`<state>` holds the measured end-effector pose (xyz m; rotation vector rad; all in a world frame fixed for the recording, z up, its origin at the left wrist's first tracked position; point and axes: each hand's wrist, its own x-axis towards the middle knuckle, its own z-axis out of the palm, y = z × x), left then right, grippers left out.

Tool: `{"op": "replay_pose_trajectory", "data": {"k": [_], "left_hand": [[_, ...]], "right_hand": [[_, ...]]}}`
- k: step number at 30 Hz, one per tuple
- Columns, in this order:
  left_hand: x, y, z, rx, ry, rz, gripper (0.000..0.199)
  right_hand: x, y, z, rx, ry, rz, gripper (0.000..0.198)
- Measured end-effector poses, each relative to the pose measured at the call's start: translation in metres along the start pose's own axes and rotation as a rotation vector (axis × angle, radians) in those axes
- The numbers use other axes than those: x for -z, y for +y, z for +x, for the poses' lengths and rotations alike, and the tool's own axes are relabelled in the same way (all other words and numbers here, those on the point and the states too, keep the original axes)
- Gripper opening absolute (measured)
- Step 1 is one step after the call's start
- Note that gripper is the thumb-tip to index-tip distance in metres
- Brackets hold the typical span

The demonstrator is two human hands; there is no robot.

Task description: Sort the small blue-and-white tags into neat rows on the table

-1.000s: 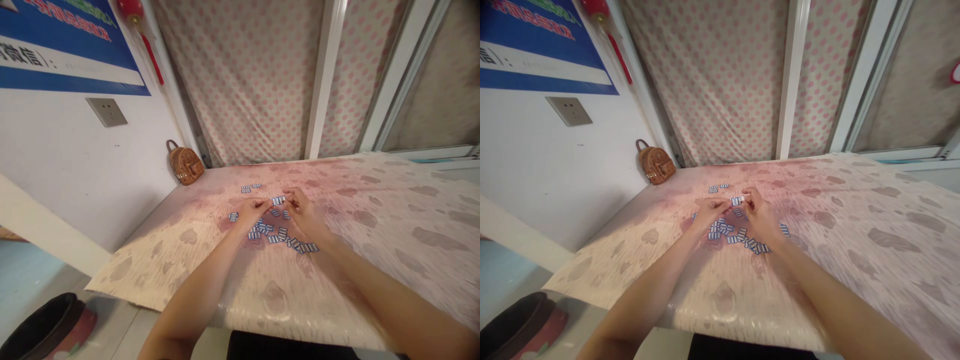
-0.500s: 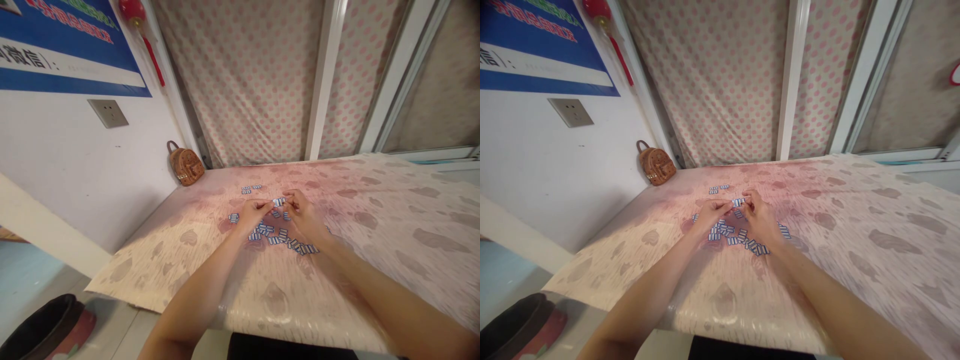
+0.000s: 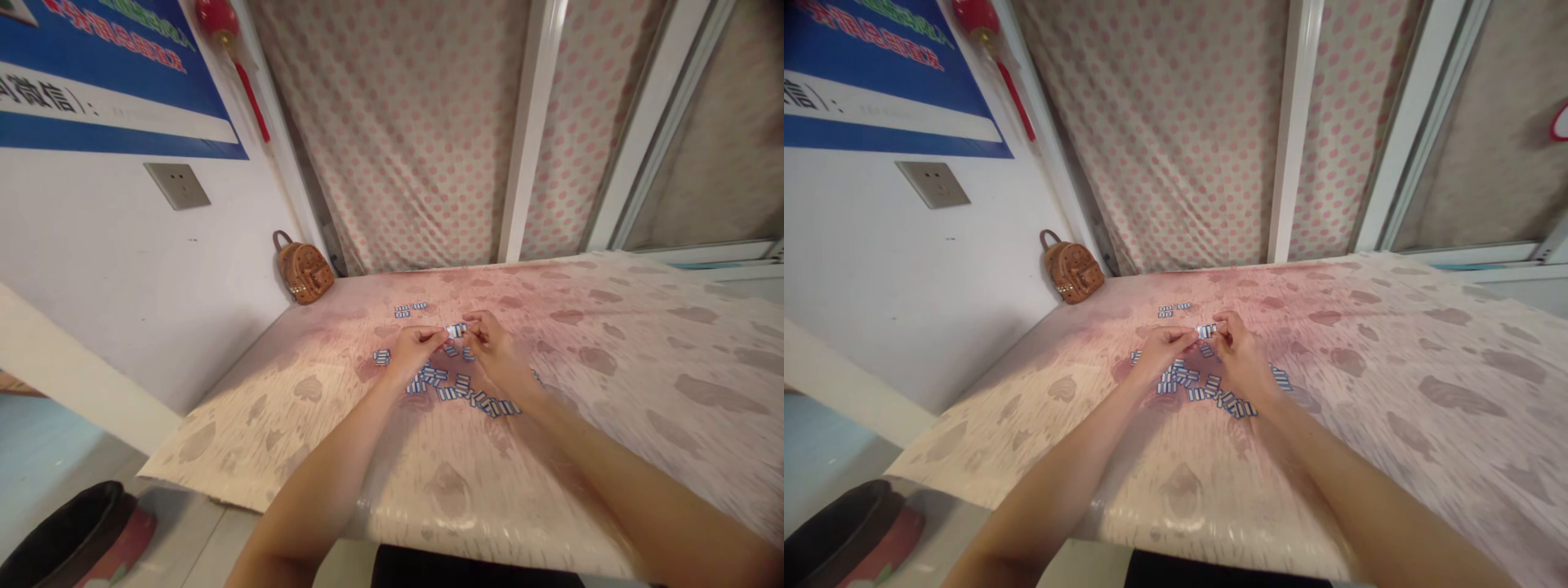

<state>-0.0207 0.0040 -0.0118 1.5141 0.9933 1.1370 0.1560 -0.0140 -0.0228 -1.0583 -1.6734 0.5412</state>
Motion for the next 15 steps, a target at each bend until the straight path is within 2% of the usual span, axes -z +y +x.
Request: {"op": "replay_pose_trajectory", "data": {"k": [9,15], "left_hand": [[-0.0009,-0.0003,-0.0001,0.007,0.011,-0.023,0.031],[-0.0013,0.0012,0.0002,0.038,0.057,-0.042,0.024]], "right_hand": [[-0.0013,0.0033,0.0001,-0.007,-0.006,-0.016,0.027],[0.0024,-0.0042,0.0002,-0.069,0.071,-0.060,0.024]]}}
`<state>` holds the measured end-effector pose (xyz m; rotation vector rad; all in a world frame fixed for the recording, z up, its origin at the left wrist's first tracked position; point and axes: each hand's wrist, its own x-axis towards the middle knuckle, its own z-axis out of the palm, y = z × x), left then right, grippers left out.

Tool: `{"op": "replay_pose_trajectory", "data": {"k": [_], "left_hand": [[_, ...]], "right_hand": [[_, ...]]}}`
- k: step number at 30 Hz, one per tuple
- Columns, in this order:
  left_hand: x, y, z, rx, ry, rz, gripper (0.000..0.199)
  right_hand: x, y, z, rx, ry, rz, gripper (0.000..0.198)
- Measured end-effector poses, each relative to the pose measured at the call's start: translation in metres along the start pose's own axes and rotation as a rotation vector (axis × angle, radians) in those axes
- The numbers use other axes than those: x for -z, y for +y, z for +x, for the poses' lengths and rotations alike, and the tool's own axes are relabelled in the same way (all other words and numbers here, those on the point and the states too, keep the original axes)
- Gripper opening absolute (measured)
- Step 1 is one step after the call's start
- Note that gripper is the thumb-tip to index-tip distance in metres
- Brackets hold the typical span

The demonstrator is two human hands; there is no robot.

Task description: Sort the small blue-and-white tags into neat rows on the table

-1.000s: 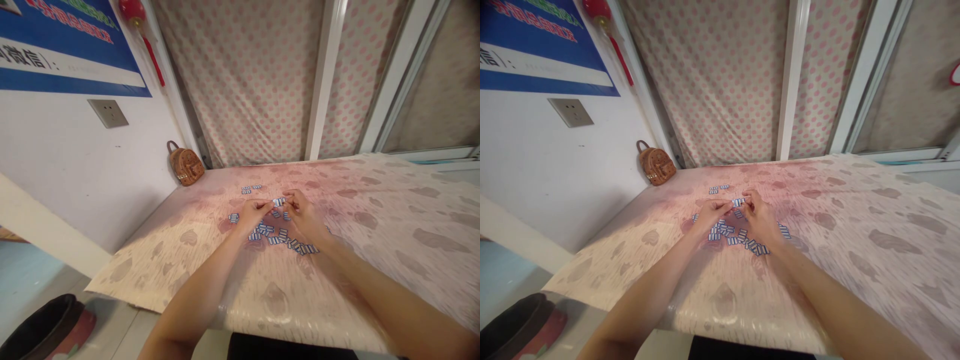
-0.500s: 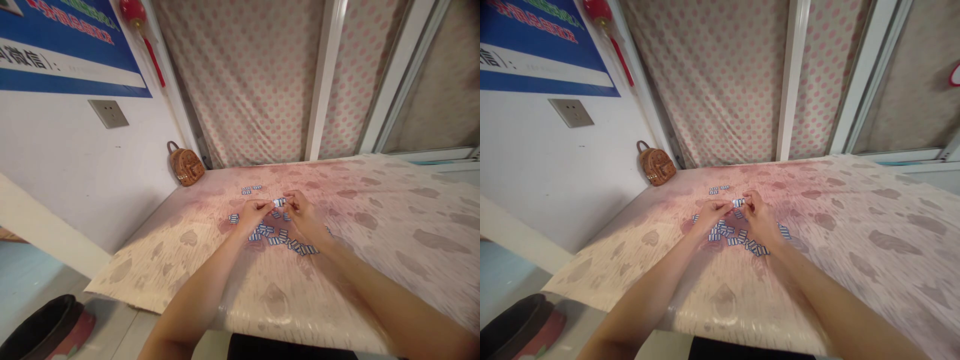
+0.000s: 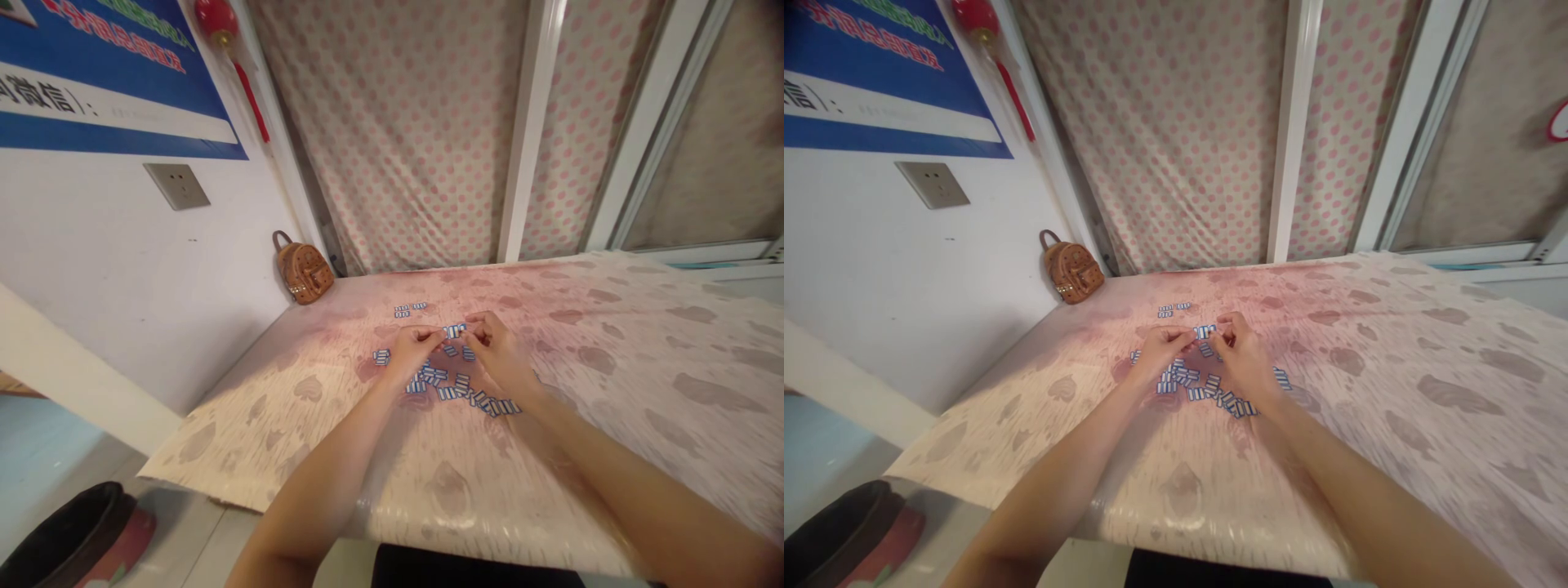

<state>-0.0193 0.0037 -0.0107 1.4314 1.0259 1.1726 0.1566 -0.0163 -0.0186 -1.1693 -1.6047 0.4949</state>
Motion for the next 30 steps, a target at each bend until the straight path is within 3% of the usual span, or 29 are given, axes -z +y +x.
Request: {"op": "replay_pose_trajectory", "data": {"k": [5,10,15,19,23,27,30], "left_hand": [[-0.001,0.003,-0.001,0.016,0.003,0.013,0.019],[-0.001,0.009,-0.003,0.029,0.030,-0.014,0.017],[-0.001,0.012,-0.003,0.049,0.026,-0.032,0.016],[-0.001,0.010,-0.001,0.041,0.009,-0.051,0.017],[0.000,0.007,0.000,0.016,0.001,-0.042,0.018],[0.002,0.002,0.002,0.000,-0.013,0.009,0.019],[0.003,-0.005,0.004,-0.061,-0.003,0.086,0.021]], "right_hand": [[0.002,0.003,0.003,-0.055,-0.075,0.060,0.022],[-0.002,0.008,0.003,0.076,-0.167,-0.038,0.048],[-0.001,0.006,0.004,0.159,-0.189,-0.048,0.029],[0.000,0.007,0.004,0.141,-0.210,-0.014,0.025],[-0.002,0.012,0.005,0.082,-0.168,-0.005,0.033],[-0.002,0.014,0.007,0.007,-0.182,0.099,0.017],[-0.002,0.015,0.008,0.000,-0.216,0.128,0.019]]}}
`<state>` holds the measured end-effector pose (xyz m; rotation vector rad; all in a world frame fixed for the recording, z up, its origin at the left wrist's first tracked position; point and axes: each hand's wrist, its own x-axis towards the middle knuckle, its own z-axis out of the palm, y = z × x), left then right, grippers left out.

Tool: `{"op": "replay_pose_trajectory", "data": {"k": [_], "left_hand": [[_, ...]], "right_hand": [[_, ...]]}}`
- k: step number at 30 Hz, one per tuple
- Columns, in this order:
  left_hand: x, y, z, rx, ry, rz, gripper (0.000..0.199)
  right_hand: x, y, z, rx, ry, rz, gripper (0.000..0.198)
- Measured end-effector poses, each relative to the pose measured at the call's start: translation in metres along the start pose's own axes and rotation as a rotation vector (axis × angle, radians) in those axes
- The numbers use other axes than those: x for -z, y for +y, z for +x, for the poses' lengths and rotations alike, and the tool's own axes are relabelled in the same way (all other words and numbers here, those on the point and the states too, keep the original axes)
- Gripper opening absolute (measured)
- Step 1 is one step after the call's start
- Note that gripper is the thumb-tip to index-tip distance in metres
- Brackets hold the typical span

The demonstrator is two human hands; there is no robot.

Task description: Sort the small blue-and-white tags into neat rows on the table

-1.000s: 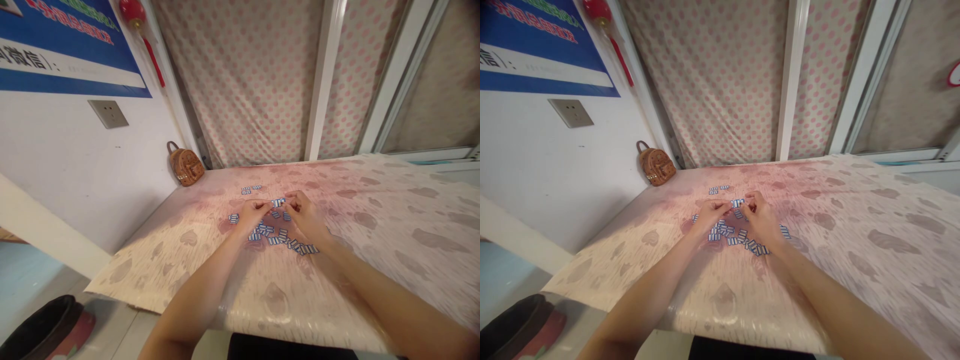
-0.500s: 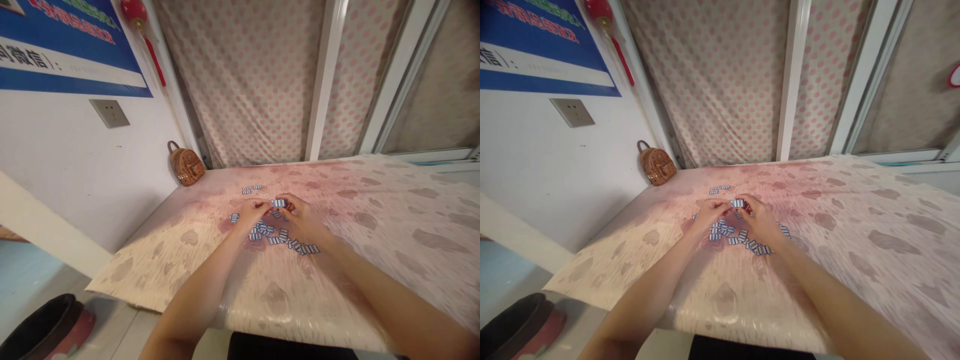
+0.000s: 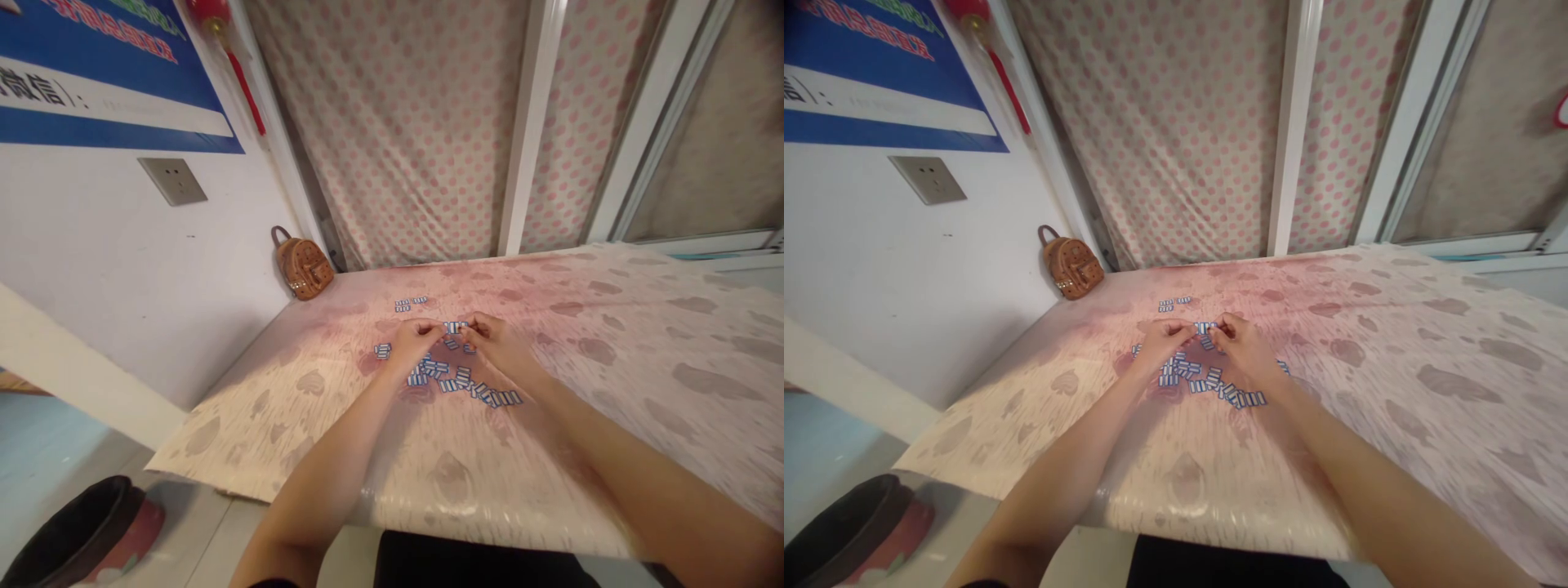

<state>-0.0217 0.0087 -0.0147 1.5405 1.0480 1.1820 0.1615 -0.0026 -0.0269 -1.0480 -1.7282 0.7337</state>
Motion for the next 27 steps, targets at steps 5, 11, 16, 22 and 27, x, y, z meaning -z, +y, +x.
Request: {"op": "replay_pose_trajectory", "data": {"k": [5,11,16,22,27], "left_hand": [[0.003,-0.006,0.004,-0.093,0.105,0.067,0.016],[0.012,-0.007,0.006,-0.068,0.222,0.143,0.016],[0.014,-0.009,0.007,-0.058,0.226,0.180,0.017],[0.012,-0.012,0.008,-0.032,0.235,0.177,0.017],[0.004,-0.018,0.008,-0.065,0.220,0.137,0.019]], "right_hand": [[0.004,0.013,0.003,0.001,0.070,-0.131,0.016],[0.010,0.039,0.008,-0.083,-0.022,-0.540,0.026],[0.007,0.044,0.010,-0.029,-0.079,-0.670,0.018],[0.011,0.026,0.008,-0.064,0.037,-0.528,0.015],[0.016,0.010,0.008,-0.061,0.208,-0.138,0.016]]}}
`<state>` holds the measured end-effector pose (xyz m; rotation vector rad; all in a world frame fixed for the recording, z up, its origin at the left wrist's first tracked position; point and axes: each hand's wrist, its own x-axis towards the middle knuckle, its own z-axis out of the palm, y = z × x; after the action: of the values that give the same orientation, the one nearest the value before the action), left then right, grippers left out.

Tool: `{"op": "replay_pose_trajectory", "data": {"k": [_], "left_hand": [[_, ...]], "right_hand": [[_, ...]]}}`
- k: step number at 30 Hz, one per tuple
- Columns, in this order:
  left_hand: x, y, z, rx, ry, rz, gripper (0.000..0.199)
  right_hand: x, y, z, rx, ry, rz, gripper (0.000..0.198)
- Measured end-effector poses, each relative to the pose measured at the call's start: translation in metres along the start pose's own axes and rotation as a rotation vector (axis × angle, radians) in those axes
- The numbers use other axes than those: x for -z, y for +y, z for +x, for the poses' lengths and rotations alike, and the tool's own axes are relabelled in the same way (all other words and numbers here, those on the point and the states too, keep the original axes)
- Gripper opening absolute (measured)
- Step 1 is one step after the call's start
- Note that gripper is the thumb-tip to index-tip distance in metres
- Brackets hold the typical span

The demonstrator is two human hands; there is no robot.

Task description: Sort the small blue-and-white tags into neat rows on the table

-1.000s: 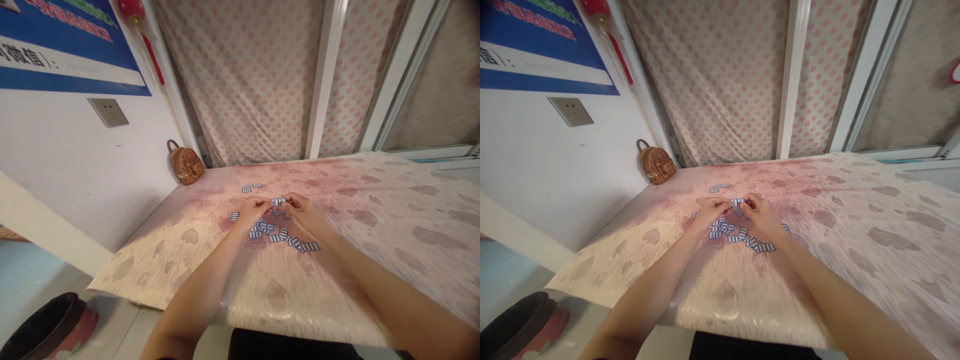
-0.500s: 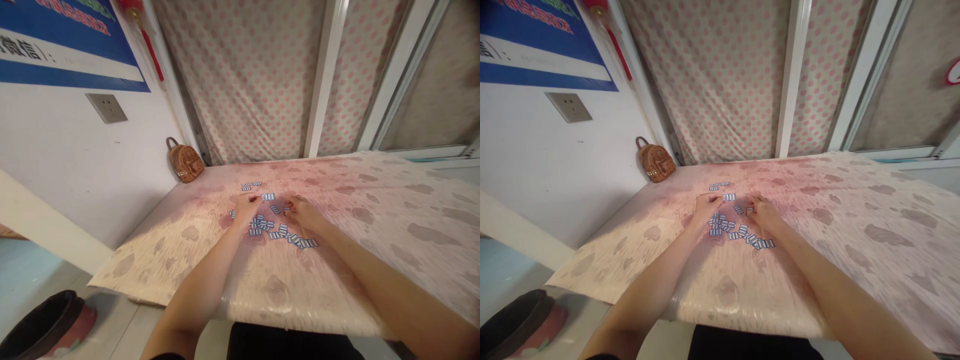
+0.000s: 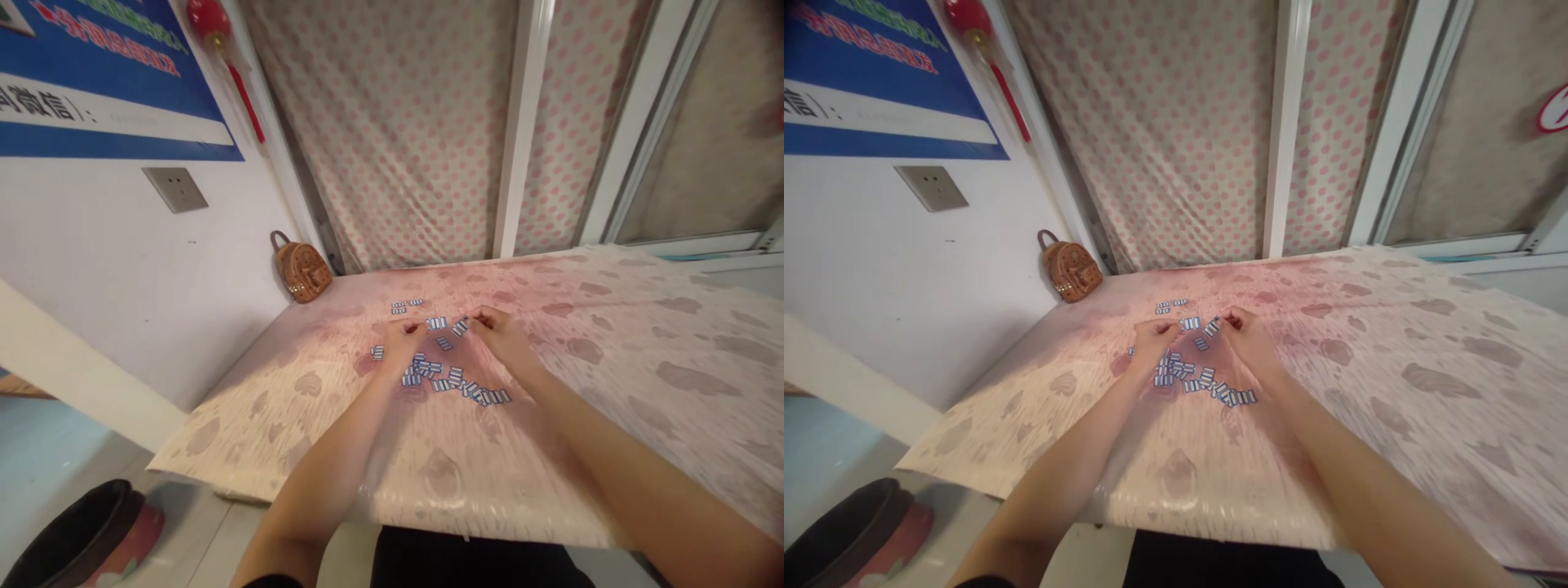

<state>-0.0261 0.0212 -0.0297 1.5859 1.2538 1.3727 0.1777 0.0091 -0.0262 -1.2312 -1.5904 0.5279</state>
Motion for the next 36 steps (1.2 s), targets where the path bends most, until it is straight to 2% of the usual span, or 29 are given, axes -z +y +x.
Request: {"op": "replay_pose_trajectory", "data": {"k": [2,5,12,17,33,36], "left_hand": [[-0.004,0.001,-0.002,-0.021,-0.025,-0.020,0.021],[-0.008,0.005,-0.005,-0.033,-0.057,-0.055,0.023],[-0.008,0.008,-0.007,-0.042,-0.098,-0.038,0.027],[-0.007,0.009,-0.007,-0.065,-0.142,0.006,0.026],[-0.006,0.018,-0.010,-0.044,-0.177,-0.020,0.024],[-0.005,0.020,-0.010,0.000,-0.171,-0.062,0.023]], "right_hand": [[-0.001,-0.004,-0.001,-0.029,-0.029,0.120,0.017],[-0.003,-0.008,-0.005,-0.059,-0.046,0.168,0.016],[0.000,-0.028,-0.013,0.000,0.027,-0.031,0.014],[0.003,-0.040,-0.017,-0.008,0.005,-0.108,0.015],[0.001,-0.033,-0.016,0.043,0.016,-0.159,0.005],[0.002,-0.031,-0.013,0.212,-0.016,-0.194,0.033]]}}
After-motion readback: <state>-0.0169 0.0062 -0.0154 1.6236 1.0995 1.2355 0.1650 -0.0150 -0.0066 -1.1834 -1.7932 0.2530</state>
